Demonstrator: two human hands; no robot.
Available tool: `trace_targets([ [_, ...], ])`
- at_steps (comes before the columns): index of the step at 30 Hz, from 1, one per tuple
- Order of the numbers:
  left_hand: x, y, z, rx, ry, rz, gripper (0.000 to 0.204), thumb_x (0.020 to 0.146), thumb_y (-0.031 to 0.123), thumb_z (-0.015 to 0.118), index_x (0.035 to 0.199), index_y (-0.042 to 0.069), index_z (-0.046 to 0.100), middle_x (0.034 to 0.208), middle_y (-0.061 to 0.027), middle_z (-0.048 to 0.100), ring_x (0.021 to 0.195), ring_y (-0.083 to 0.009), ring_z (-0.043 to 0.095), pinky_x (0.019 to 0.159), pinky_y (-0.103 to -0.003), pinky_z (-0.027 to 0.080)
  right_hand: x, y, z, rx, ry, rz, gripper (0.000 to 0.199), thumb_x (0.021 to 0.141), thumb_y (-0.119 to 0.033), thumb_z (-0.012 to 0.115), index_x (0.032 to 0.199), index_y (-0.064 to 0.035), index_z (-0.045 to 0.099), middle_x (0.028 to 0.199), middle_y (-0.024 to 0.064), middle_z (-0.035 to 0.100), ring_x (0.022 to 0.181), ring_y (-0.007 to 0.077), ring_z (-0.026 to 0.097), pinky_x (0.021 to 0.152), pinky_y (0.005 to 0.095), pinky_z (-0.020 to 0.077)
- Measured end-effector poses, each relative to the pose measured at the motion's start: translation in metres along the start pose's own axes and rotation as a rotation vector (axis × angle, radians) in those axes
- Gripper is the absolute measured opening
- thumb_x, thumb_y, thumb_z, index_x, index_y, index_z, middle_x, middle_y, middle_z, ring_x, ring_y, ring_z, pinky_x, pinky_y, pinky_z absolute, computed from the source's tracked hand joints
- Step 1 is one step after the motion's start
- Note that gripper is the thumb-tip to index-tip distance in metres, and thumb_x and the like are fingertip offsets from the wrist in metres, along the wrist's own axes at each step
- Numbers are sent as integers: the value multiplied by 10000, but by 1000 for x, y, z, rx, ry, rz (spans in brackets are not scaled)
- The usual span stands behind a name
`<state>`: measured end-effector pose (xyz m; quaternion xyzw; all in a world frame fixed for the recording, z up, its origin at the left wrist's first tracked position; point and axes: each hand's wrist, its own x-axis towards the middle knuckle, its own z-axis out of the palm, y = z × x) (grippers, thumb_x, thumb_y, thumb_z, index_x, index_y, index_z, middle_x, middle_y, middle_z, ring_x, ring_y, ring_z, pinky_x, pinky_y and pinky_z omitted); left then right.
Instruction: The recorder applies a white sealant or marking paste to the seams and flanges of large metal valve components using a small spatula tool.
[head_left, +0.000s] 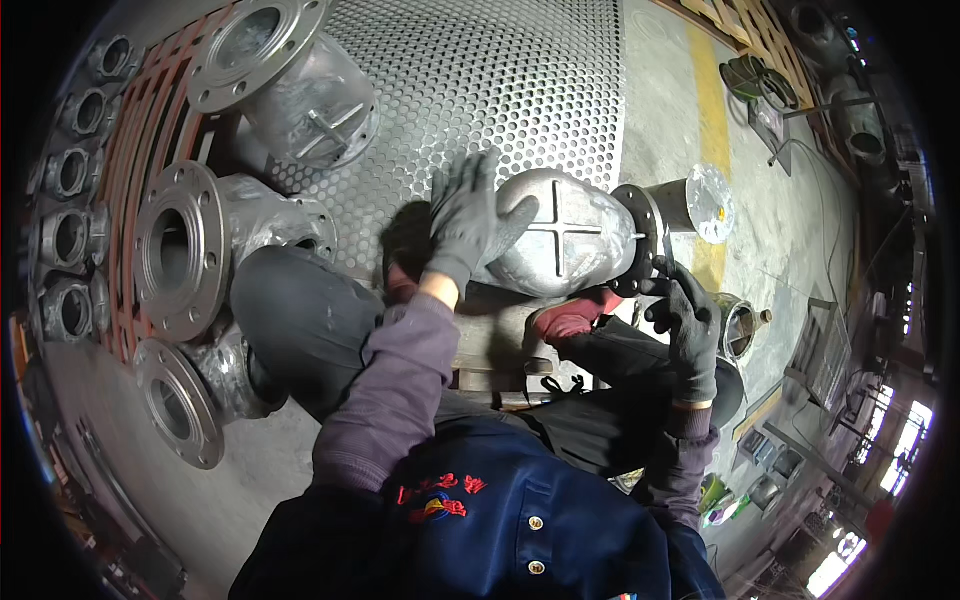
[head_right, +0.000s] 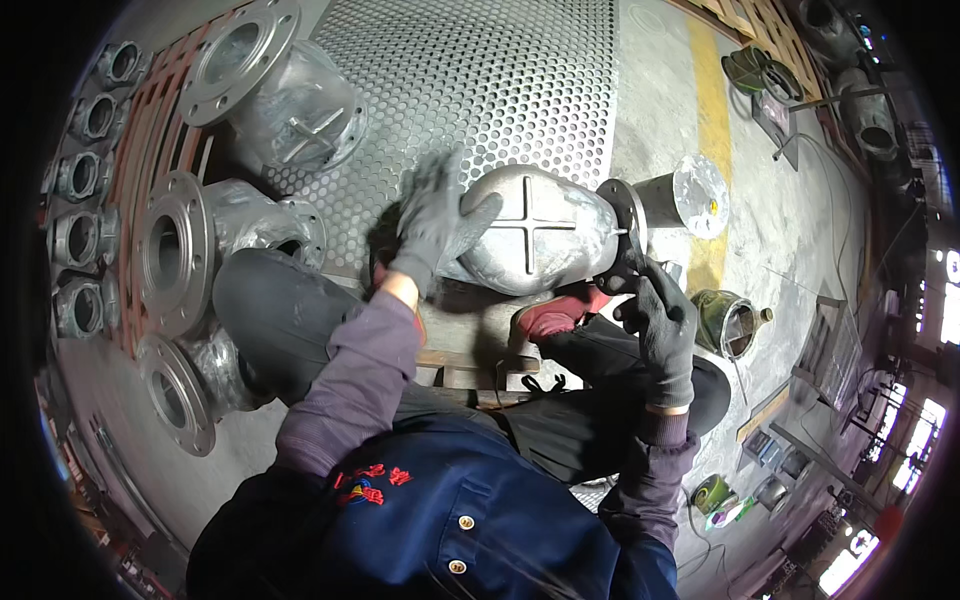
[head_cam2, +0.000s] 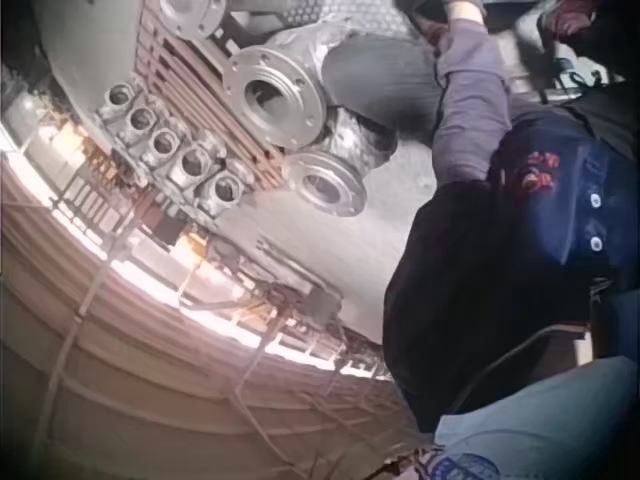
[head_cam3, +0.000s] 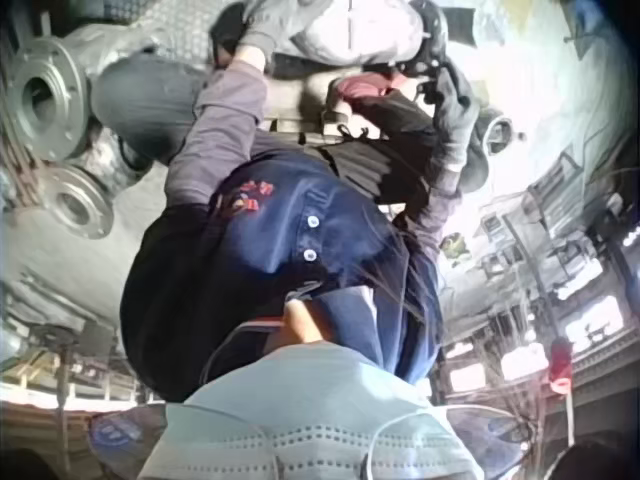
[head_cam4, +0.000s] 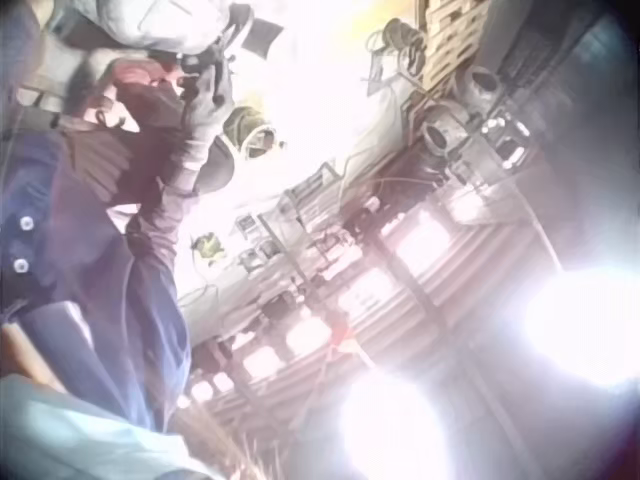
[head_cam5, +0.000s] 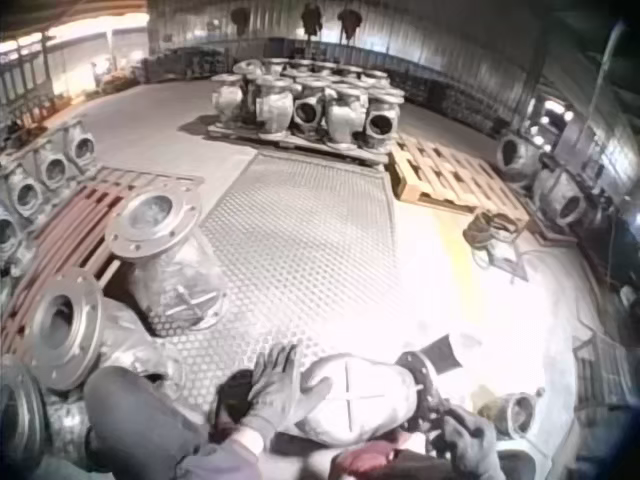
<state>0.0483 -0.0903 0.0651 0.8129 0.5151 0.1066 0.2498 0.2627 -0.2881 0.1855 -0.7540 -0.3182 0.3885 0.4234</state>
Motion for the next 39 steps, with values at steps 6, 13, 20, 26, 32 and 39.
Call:
trace_targets([
  [6, 35, 14, 7, -176, -526, -79, 756, 873, 664, 430, 1481, 227, 325, 1372, -180, 514, 1236, -371, 517, 1027, -438, 425, 5, 17, -17, 59, 71, 28, 450, 976, -321, 537, 1270, 19, 557, 918, 56, 696, 595, 54, 546, 493, 167, 384],
  [13, 74, -8, 12, -804, -40, -448, 257, 900, 162, 565, 1084, 16, 670, 1064, -155, 672, 968, -210, 623, 877, -313, 484, 4, 23, -19, 133, 56, 65, 455, 971, -312, 538, 1278, 24, 550, 936, 57, 687, 595, 58, 542, 487, 163, 373],
  [20, -12, 2, -50, -803, 334, 36, 287, 897, 33, 565, 1175, -29, 601, 1204, -119, 608, 1156, -204, 546, 1033, -316, 398, 7, 40, -24, 174, 50, 18, 409, 992, -255, 504, 1292, 21, 536, 945, 64, 686, 610, 63, 545, 506, 170, 403],
  [26, -80, -22, -45, -1047, 327, -360, 538, 1017, 375, 407, 1383, -19, 412, 1391, -145, 456, 1270, -246, 458, 1080, -367, 337, -4, 31, -18, 152, 81, 33, 346, 992, -188, 500, 1278, -7, 572, 917, 42, 698, 648, 45, 566, 548, 171, 427],
  [32, -61, -56, -6, -1065, 275, -621, 516, 1028, 357, 370, 1360, -33, 431, 1313, -121, 503, 1206, -214, 467, 1032, -339, 362, -7, 37, -21, 23, 142, -60, 312, 969, -134, 520, 1236, 6, 597, 927, 90, 696, 762, 121, 624, 688, 254, 500],
  [39, -48, -54, 30, -1668, 190, -598, 593, 1008, 496, 306, 1343, 32, 459, 1257, -134, 564, 1104, -284, 583, 974, -417, 477, -1, 34, -22, -132, 129, -41, 307, 937, -96, 529, 1215, 1, 617, 938, 128, 696, 791, 160, 644, 744, 290, 503],
])
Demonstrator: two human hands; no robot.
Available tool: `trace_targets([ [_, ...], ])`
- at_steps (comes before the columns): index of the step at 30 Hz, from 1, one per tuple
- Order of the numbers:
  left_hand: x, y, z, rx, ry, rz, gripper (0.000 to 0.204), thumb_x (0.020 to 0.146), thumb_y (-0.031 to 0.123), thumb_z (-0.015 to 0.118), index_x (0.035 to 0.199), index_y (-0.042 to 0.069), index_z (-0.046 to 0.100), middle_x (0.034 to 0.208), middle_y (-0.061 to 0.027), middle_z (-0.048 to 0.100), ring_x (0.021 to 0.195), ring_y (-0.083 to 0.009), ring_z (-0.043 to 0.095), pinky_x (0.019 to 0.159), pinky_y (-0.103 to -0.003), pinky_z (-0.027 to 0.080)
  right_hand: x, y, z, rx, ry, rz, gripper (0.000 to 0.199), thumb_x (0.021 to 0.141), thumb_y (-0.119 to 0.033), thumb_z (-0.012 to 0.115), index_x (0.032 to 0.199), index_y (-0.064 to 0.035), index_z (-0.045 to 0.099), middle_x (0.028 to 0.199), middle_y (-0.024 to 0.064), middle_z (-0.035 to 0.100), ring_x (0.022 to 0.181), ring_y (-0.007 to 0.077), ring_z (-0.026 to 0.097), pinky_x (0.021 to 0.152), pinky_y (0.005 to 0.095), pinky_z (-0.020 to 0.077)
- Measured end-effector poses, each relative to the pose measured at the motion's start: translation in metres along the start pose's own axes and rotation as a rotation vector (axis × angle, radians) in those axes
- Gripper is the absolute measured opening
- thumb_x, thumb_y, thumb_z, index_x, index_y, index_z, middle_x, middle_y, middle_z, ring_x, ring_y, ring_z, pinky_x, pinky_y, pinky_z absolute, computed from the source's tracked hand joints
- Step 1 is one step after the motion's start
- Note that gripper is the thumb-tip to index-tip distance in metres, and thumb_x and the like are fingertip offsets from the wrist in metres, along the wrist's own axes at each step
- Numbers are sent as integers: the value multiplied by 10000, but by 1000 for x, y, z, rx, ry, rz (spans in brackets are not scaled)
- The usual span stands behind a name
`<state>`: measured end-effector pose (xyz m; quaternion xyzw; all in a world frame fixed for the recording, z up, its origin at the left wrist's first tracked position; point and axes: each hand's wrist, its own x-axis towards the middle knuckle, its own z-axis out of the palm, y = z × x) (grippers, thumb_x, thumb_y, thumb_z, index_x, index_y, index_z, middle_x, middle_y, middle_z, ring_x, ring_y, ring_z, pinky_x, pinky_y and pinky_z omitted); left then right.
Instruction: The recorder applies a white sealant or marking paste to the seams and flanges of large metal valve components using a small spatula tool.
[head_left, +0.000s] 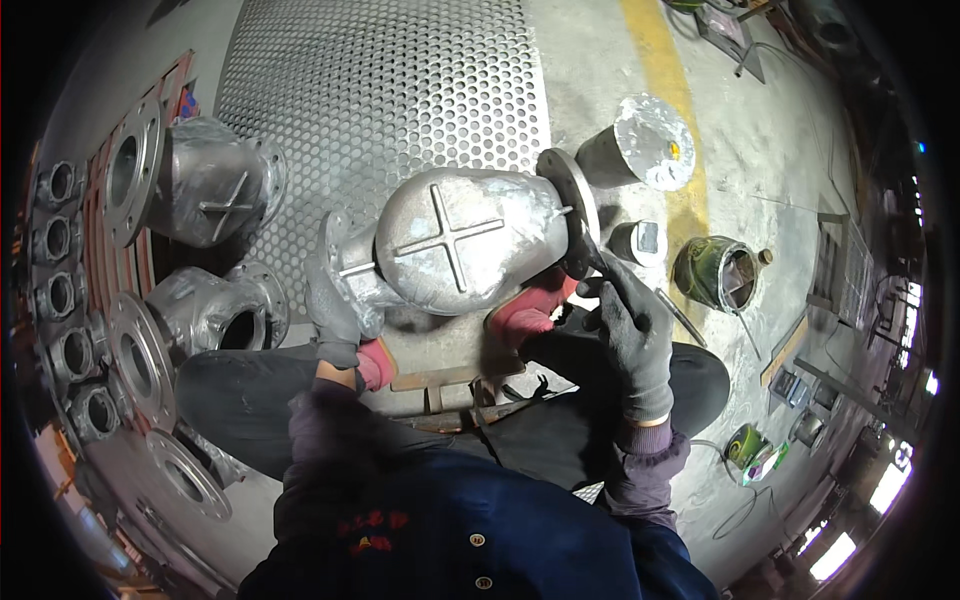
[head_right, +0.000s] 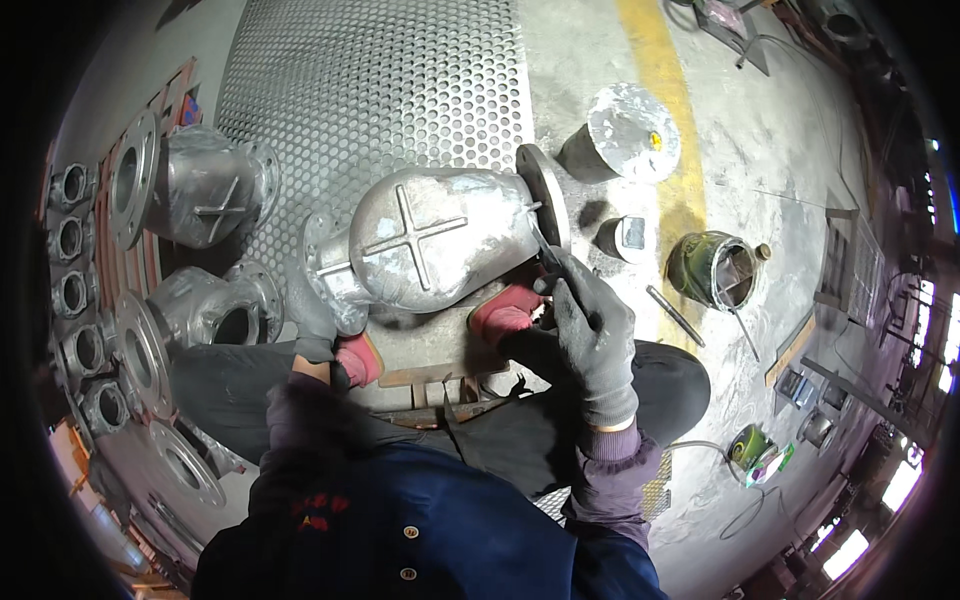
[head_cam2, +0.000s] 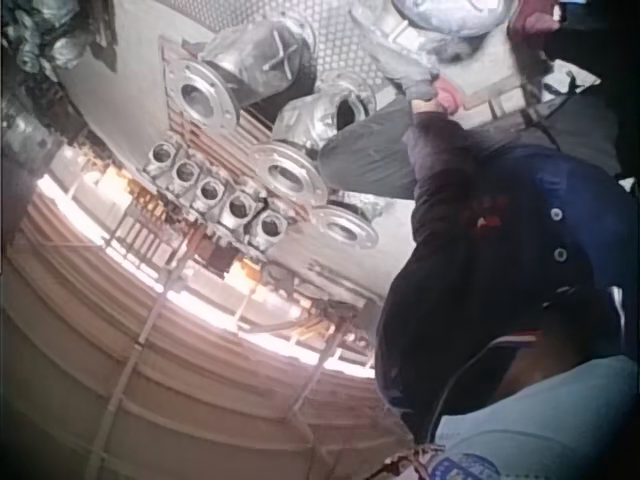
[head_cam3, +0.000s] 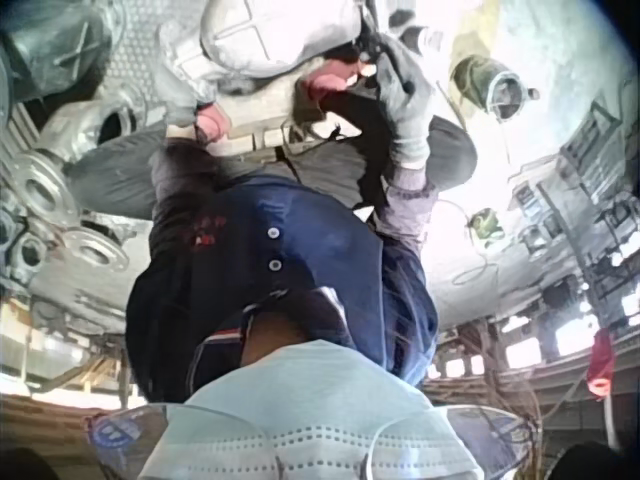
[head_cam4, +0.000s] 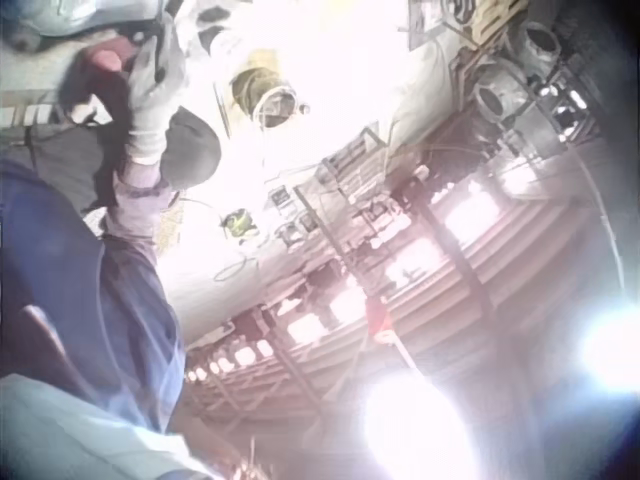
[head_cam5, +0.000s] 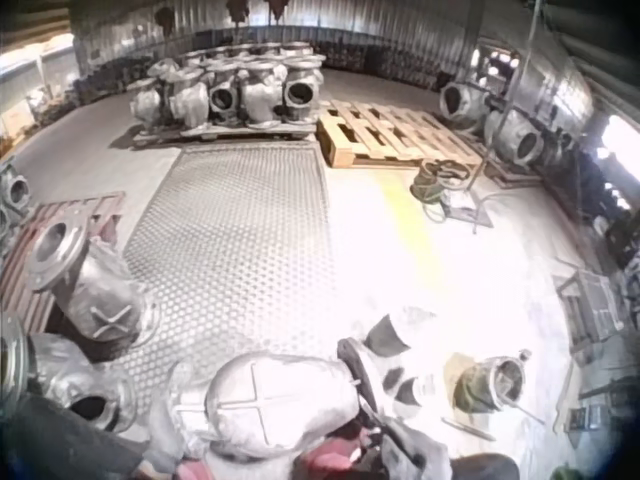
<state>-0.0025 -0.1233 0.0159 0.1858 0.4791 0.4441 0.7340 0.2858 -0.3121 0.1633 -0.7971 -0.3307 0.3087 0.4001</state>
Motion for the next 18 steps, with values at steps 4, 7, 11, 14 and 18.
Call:
trace_targets([
  [4, -6, -2, -4, -88, -58, -76, 572, 1000, 471, 365, 1335, 24, 483, 1245, -114, 562, 1051, -246, 604, 905, -381, 504, 3, 5, 5, 56, -6, 8, 347, 954, -152, 519, 1257, 1, 591, 947, 77, 681, 702, 94, 561, 641, 241, 447],
  [7, -2, -7, 17, -97, -215, 26, 615, 1020, 440, 268, 1469, 25, 337, 1509, -112, 359, 1330, -235, 408, 1078, -326, 348, 6, 17, 4, 47, -40, -13, 432, 980, -283, 542, 1307, -1, 551, 911, 42, 666, 625, 50, 511, 558, 194, 401],
  [11, -5, 0, 18, 161, 151, 42, 565, 988, 458, 345, 1292, 16, 522, 1155, -83, 584, 1060, -190, 568, 902, -320, 467, 11, 21, 13, -28, -137, -16, 477, 971, -338, 562, 1311, -4, 547, 920, 29, 671, 610, 44, 528, 529, 189, 400],
  [14, 3, -11, -1, 189, 165, 89, 573, 990, 472, 360, 1298, 15, 517, 1165, -80, 587, 1074, -186, 564, 933, -324, 453, 9, 11, 27, 6, -153, -20, 463, 979, -332, 543, 1299, 2, 553, 945, 48, 676, 605, 59, 540, 535, 198, 417],
  [18, 24, -37, -36, 206, 136, 121, 673, 982, 536, 410, 1339, -30, 490, 1284, -118, 556, 1126, -219, 548, 951, -323, 435, 0, -25, 59, -121, -209, -362, 410, 945, -202, 580, 1281, 29, 538, 954, 92, 661, 723, 112, 620, 617, 234, 517],
])
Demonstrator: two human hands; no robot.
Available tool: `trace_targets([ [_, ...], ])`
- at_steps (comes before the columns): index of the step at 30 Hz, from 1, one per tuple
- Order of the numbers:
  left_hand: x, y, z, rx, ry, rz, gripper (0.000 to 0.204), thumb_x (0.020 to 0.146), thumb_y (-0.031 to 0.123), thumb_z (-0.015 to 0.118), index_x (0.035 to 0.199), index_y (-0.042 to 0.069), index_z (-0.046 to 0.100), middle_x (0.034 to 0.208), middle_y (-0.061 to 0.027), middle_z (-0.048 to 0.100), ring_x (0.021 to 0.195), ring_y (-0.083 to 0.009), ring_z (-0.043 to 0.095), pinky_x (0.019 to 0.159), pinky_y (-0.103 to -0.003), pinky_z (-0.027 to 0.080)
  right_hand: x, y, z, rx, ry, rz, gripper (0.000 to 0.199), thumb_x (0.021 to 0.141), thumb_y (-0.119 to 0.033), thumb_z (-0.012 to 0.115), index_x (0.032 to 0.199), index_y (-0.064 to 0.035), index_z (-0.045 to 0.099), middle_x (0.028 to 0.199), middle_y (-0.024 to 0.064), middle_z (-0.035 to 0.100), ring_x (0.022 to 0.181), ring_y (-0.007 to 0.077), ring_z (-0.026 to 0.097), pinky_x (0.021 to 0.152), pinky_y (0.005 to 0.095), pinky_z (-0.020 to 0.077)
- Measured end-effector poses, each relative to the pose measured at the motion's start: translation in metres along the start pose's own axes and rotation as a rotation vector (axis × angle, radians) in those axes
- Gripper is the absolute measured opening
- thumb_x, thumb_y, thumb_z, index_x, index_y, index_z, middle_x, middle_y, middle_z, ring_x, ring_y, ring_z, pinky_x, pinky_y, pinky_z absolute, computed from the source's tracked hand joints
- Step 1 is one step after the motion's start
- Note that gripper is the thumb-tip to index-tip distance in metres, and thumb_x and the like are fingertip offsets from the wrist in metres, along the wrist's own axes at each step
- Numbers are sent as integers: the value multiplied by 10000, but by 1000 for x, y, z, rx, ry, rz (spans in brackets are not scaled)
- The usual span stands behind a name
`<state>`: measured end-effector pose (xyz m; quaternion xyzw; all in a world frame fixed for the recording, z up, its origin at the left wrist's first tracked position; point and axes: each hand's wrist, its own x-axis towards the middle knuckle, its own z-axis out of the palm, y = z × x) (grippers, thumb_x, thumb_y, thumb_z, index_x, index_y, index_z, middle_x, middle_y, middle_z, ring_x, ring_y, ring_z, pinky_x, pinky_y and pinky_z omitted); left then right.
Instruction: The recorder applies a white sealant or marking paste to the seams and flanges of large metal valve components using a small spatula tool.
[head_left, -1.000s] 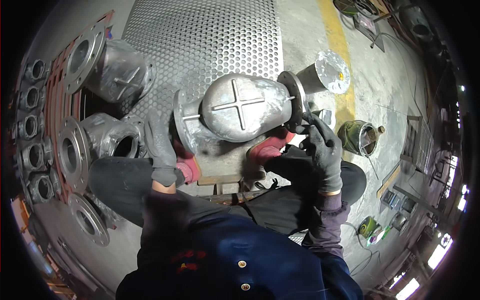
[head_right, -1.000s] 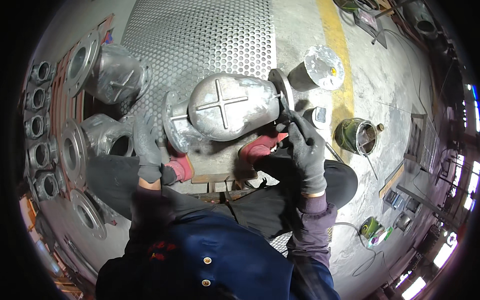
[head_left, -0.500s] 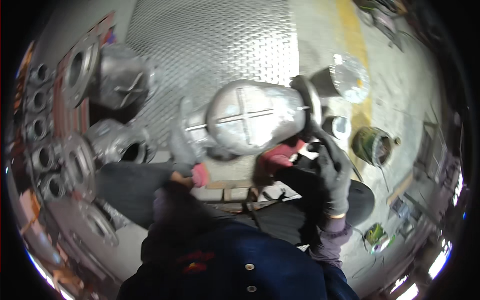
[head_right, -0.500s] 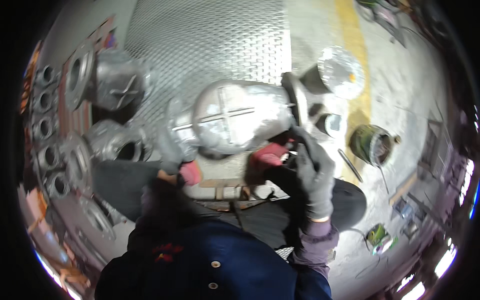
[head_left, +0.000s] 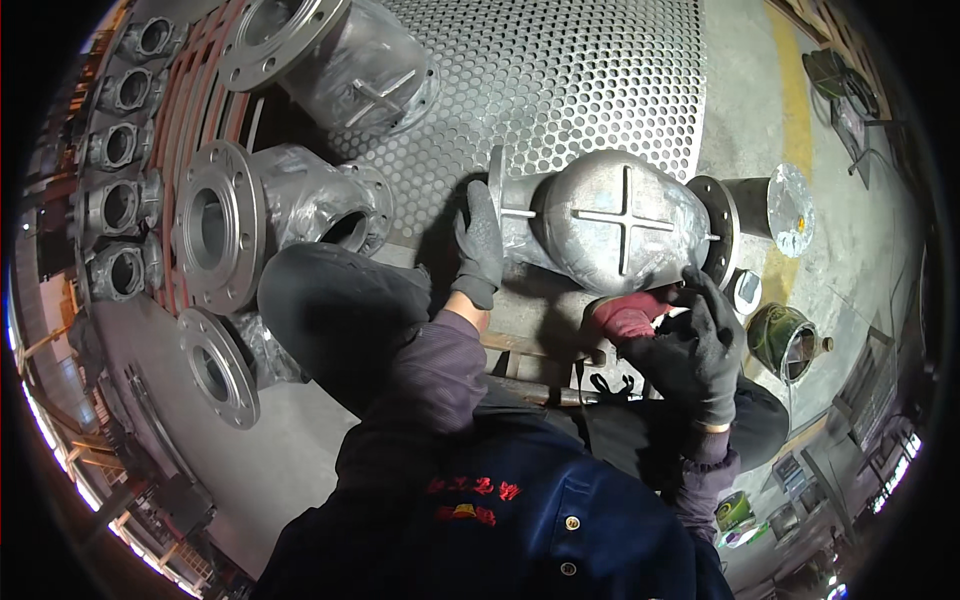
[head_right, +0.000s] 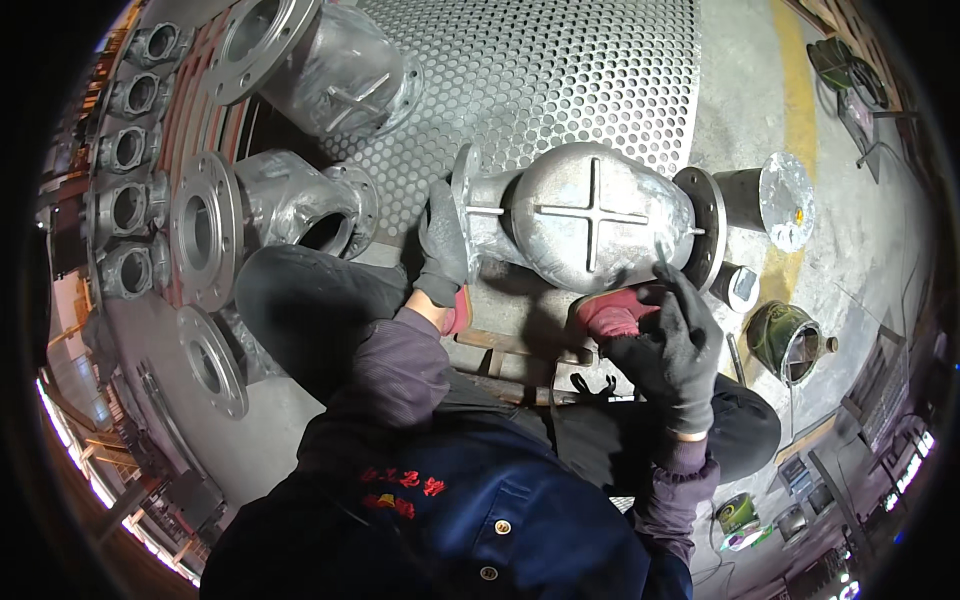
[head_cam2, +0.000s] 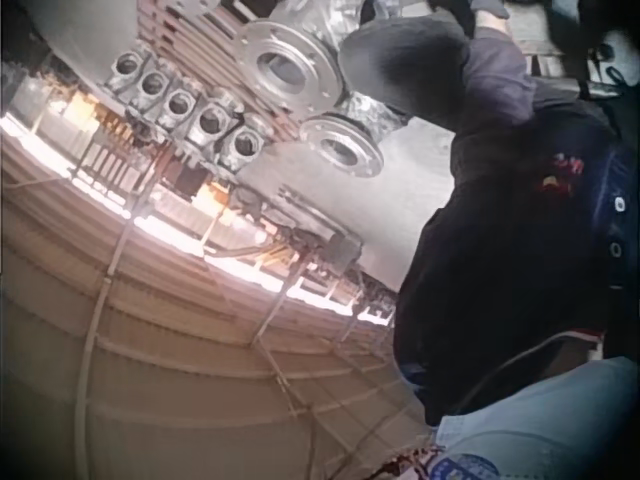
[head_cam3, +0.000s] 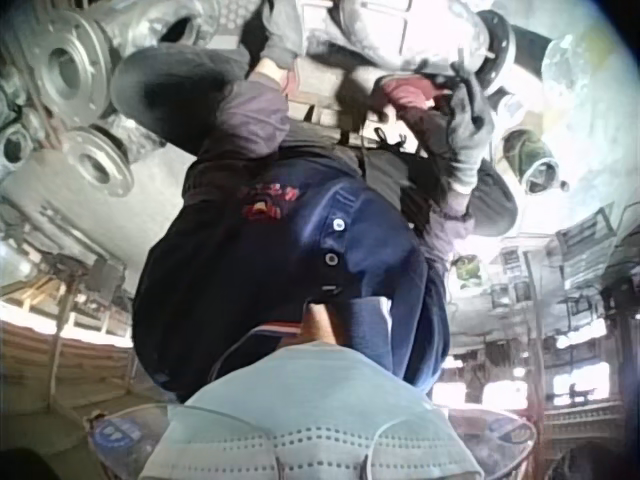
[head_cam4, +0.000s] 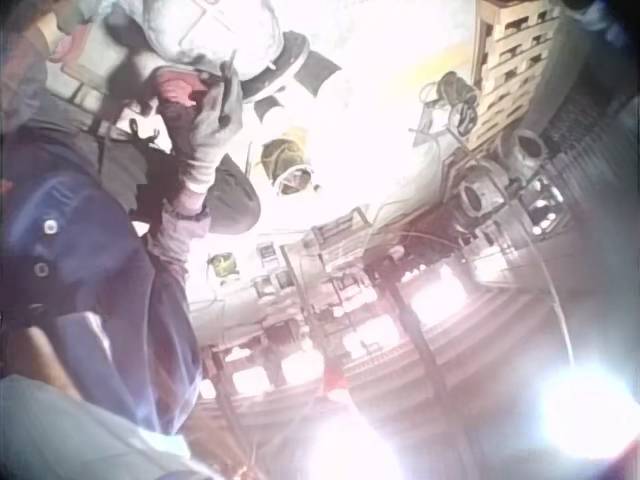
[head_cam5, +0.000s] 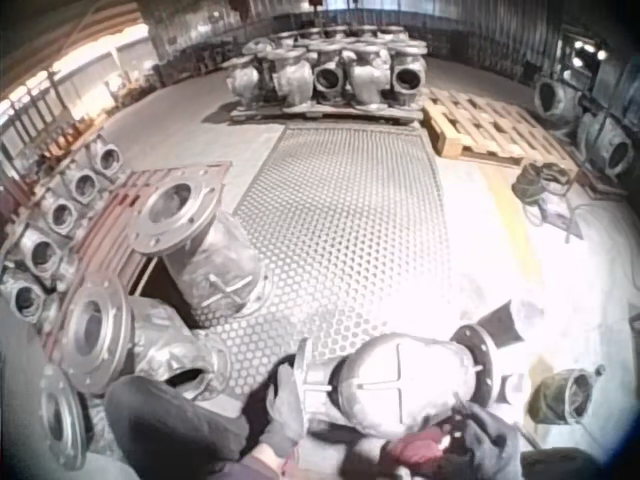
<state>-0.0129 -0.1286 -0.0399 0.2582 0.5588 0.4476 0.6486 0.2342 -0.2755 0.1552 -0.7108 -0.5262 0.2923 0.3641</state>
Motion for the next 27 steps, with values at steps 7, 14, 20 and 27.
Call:
trace_targets([
  [7, -12, 13, 25, 99, 163, 1, 731, 972, 562, 416, 1319, -77, 490, 1320, -170, 555, 1180, -223, 533, 984, -325, 413, -3, 0, 28, -17, -136, 35, 407, 900, -108, 603, 1280, 22, 535, 998, 98, 658, 743, 115, 623, 643, 270, 521],
  [14, -18, 26, 23, 142, 126, 57, 565, 991, 496, 432, 1221, 4, 584, 1113, -56, 605, 943, -128, 546, 789, -284, 452, -5, -11, -2, 318, 97, 464, 402, 969, -222, 544, 1295, 13, 544, 930, 42, 682, 603, 54, 550, 542, 188, 439],
  [20, -17, 27, 20, 308, -18, 265, 560, 993, 350, 495, 1382, -46, 419, 1315, -217, 536, 1183, -275, 537, 964, -339, 426, 3, 11, -41, 235, 232, 390, 375, 988, -244, 526, 1261, 10, 571, 898, 28, 685, 528, 21, 408, 482, 181, 322],
  [27, -16, 30, 28, 409, 14, 216, 524, 965, 308, 538, 1350, -39, 461, 1335, -209, 536, 1209, -270, 538, 994, -360, 428, 47, 33, -61, 73, 259, 305, 405, 990, -297, 528, 1283, -19, 562, 910, 30, 682, 570, 23, 417, 523, 183, 358],
])
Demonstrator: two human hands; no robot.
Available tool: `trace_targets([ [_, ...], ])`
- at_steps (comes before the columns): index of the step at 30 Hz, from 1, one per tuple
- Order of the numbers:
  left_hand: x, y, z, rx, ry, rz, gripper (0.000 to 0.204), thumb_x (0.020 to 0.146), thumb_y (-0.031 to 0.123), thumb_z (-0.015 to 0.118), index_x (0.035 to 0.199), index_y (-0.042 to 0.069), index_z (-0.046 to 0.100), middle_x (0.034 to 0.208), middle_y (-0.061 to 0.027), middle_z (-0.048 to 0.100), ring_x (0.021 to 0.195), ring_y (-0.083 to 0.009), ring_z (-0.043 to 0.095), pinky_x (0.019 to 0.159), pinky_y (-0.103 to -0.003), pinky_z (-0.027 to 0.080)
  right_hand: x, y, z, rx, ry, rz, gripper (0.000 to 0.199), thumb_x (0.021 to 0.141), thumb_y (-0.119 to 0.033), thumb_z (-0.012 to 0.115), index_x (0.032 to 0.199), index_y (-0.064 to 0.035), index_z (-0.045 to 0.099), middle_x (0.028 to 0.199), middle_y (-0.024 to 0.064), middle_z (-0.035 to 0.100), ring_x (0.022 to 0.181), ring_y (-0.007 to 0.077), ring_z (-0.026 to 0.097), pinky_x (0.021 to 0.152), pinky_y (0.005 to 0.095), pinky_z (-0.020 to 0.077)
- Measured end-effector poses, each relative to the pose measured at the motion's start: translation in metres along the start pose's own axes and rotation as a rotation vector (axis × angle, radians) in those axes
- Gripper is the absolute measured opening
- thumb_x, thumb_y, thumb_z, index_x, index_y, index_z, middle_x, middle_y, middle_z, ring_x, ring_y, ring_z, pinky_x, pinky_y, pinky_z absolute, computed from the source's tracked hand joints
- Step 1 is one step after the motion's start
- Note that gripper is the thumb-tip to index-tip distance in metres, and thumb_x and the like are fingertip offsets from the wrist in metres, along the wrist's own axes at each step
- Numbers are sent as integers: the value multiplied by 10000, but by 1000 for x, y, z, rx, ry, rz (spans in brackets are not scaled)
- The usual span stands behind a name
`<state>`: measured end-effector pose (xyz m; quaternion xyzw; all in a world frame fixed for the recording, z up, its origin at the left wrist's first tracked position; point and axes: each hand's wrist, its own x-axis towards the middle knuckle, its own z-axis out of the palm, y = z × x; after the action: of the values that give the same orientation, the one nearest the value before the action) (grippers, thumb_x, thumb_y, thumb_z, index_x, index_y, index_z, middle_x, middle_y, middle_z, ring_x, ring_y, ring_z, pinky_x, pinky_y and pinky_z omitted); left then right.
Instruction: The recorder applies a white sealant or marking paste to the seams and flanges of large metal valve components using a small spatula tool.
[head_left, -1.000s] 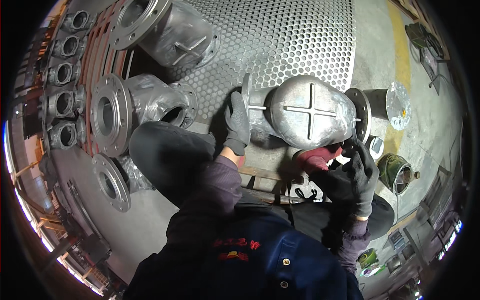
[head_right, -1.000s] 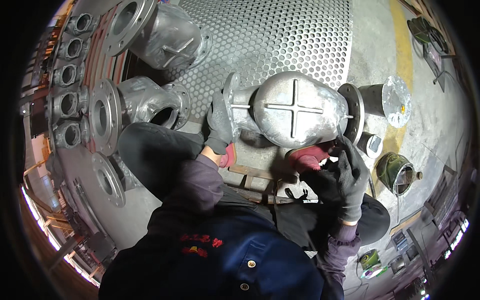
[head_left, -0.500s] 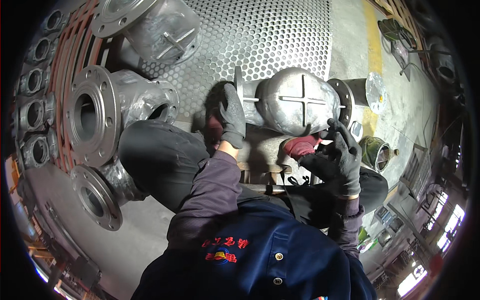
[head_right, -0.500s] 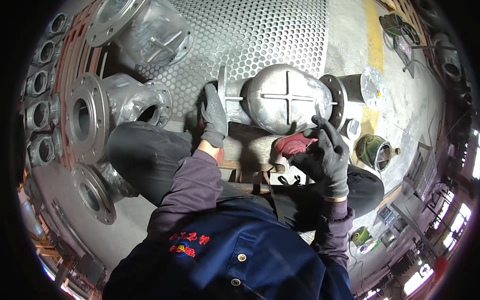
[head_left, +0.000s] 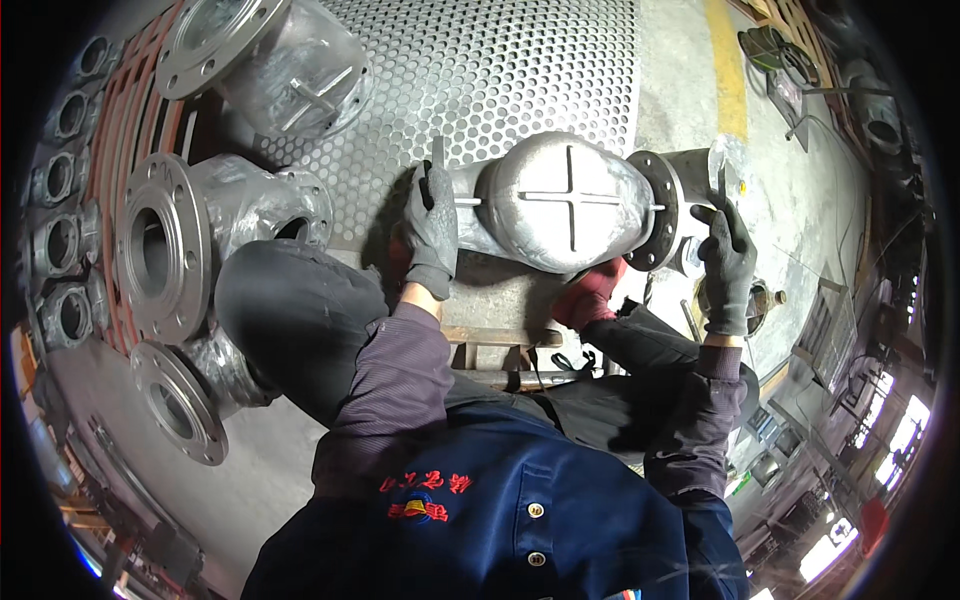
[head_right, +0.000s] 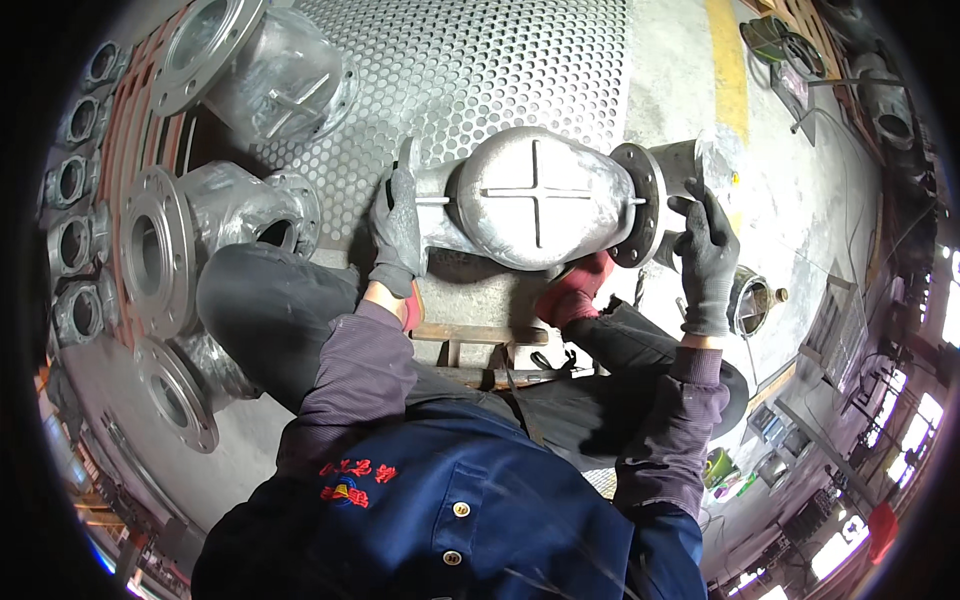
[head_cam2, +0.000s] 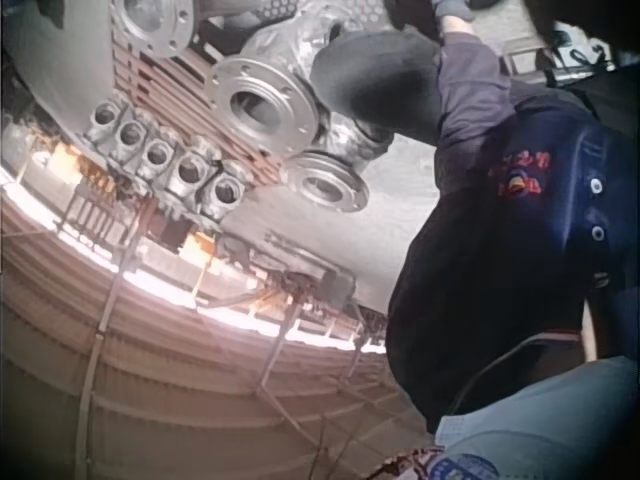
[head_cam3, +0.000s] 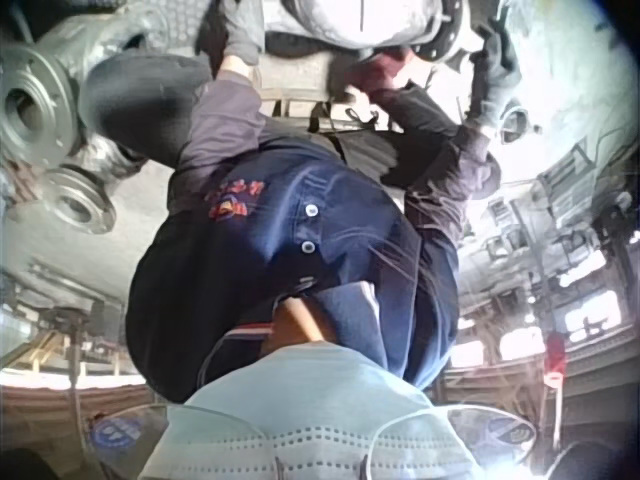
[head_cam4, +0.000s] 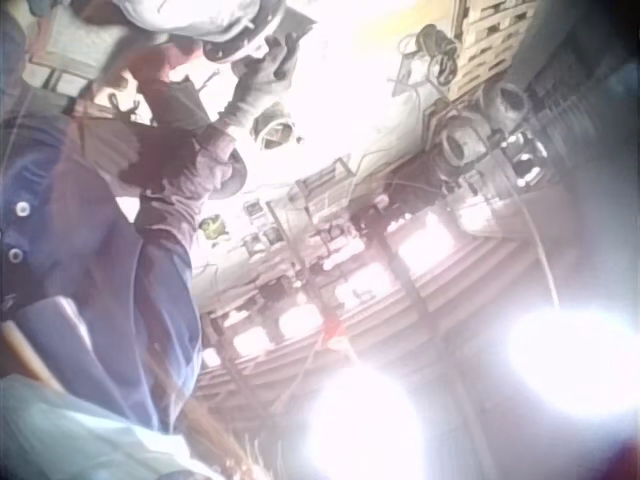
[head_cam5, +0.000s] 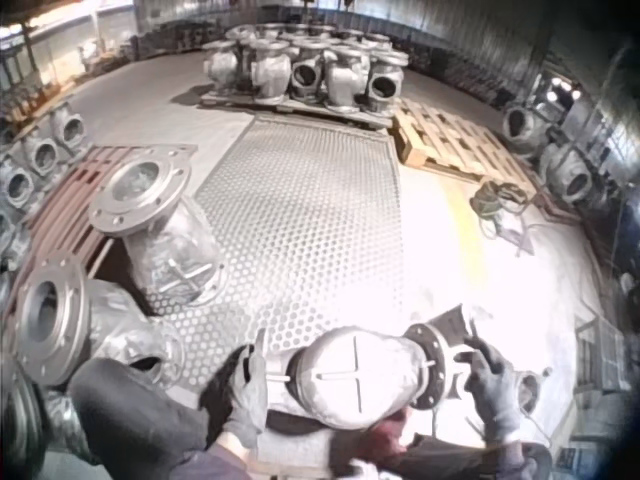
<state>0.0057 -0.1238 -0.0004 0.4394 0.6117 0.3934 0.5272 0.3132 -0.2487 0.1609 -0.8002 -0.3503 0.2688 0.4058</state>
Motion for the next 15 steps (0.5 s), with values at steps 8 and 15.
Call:
trace_targets([
  [8, 1, 5, -5, 225, 31, 77, 529, 956, 362, 521, 1317, -23, 493, 1216, -236, 602, 1112, -337, 601, 948, -368, 465, -94, -22, 76, -195, -496, -205, 603, 835, -11, 500, 1411, -191, 482, 893, 169, 666, 806, 286, 650, 751, 360, 527],
  [15, -2, 14, 4, 83, 37, 54, 575, 948, 412, 523, 1304, -37, 471, 1086, -230, 624, 958, -318, 630, 835, -382, 496, -138, -12, 126, -531, -278, -223, 584, 830, -67, 546, 1399, -187, 492, 792, 202, 576, 746, 351, 596, 669, 438, 479],
])
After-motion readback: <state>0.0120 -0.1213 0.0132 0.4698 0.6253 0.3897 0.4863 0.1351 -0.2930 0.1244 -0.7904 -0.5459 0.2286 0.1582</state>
